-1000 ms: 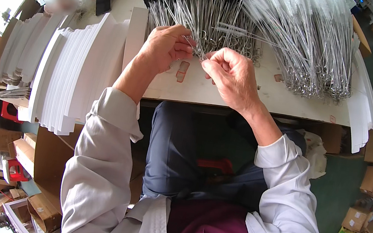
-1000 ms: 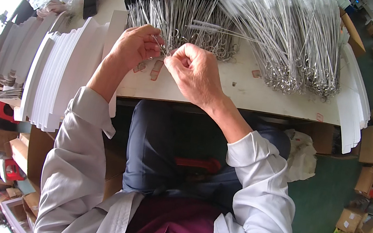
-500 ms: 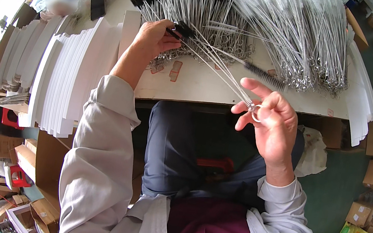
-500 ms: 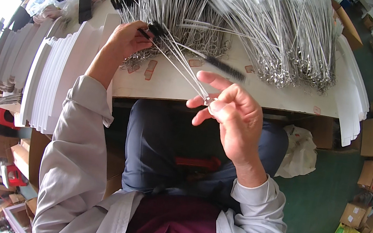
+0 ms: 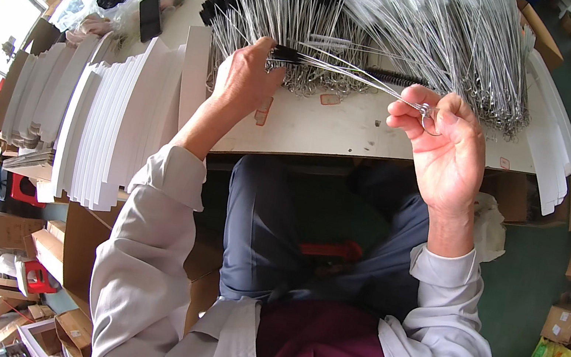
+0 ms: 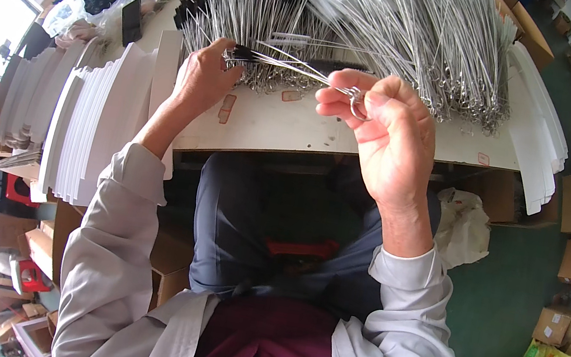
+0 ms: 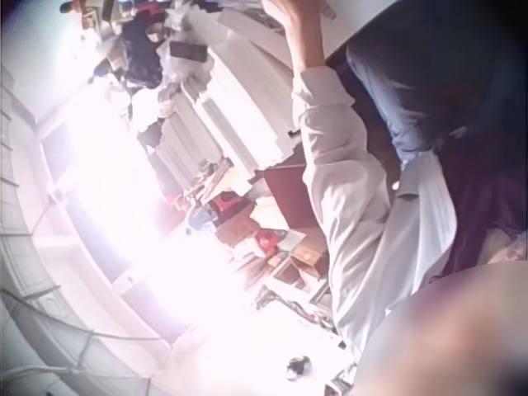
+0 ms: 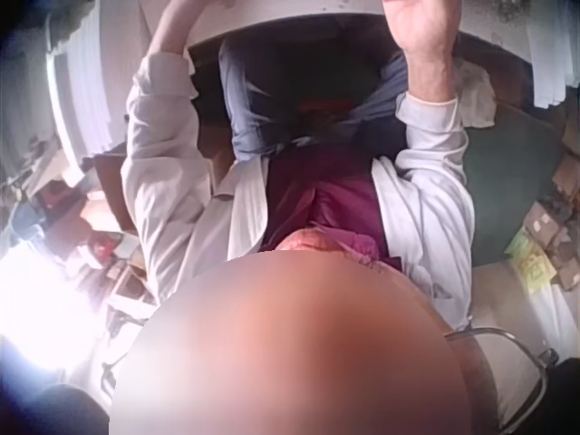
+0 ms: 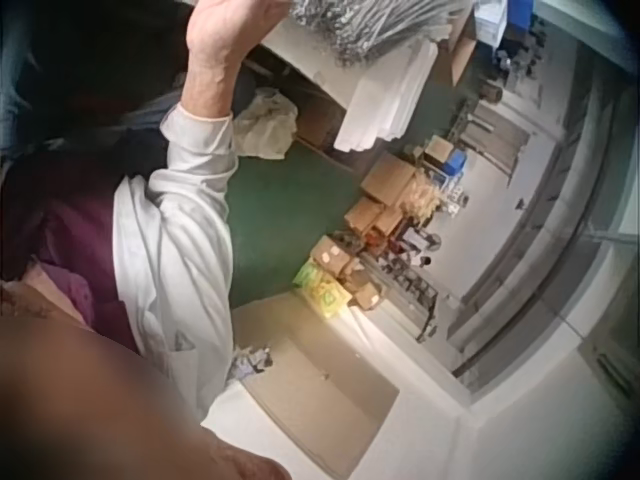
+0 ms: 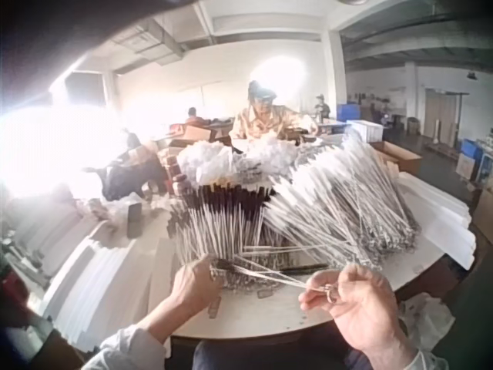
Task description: Packaging bundles of metal wire loops into white cardboard boxes and sealing them.
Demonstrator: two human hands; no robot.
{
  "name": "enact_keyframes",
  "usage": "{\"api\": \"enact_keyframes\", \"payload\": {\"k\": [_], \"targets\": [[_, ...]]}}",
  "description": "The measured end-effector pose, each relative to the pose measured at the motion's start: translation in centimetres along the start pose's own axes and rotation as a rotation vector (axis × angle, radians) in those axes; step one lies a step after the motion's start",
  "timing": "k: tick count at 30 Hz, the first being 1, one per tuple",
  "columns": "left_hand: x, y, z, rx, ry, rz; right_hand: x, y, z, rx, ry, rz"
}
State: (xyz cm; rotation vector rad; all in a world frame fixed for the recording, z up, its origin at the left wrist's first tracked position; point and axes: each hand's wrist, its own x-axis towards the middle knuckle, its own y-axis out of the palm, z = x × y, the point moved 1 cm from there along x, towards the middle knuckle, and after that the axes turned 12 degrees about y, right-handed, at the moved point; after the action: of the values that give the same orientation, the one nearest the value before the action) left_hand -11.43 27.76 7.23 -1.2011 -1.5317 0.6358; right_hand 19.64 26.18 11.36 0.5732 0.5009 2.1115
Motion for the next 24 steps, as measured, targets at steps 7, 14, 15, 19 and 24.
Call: {"api": "enact_keyframes", "payload": {"k": [7, 14, 15, 19, 24], "targets": [[1.1, 0.5, 1.2, 0.032, -0.061, 0.023, -1.2, 0.7, 4.6, -0.008, -0.087, 0.119], [5.1, -0.1, 3.7, -0.435, -0.426, 0.164, -6.6, 0.2, 10.2, 0.007, -0.121, 0.058], [5.5, -0.5, 4.9, -0.482, -0.516, 0.164, -7.6, -0.1, 10.9, 0.071, -0.124, 0.042], [5.1, -1.5, 6.5, -0.533, -0.527, 0.004, -9.6, -0.8, 12.2, 0.061, -0.174, 0.105], [2.1, -3.1, 0.0, -0.542, -0.352, 0.026, -8.6, 1.5, 7.5, -0.148, -0.155, -0.006]]}}
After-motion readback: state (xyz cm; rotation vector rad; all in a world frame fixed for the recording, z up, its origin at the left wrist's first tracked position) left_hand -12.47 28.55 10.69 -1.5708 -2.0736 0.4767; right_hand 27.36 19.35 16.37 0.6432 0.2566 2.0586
